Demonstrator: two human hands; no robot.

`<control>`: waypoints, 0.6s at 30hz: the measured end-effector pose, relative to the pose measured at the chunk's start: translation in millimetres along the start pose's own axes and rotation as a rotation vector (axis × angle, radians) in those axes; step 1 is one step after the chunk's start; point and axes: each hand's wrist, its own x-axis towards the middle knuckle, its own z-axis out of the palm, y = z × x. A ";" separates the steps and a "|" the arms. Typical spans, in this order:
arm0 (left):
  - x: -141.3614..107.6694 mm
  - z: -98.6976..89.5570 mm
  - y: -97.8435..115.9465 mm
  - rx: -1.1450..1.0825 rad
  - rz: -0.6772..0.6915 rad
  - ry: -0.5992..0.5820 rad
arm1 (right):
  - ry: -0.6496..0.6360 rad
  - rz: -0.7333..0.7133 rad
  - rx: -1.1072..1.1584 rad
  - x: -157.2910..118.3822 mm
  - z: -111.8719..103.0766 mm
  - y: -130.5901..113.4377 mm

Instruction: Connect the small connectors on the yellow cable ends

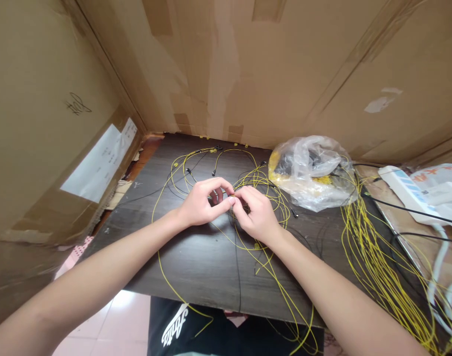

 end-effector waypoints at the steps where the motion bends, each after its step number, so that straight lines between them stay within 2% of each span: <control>1: 0.1 0.2 -0.3 -0.001 0.007 0.004 | 0.006 -0.003 0.005 0.0 0.2 0.0; 18: 0.3 0.4 -1.2 -0.007 -0.014 -0.009 | 0.009 -0.028 -0.018 0.1 0.4 1.8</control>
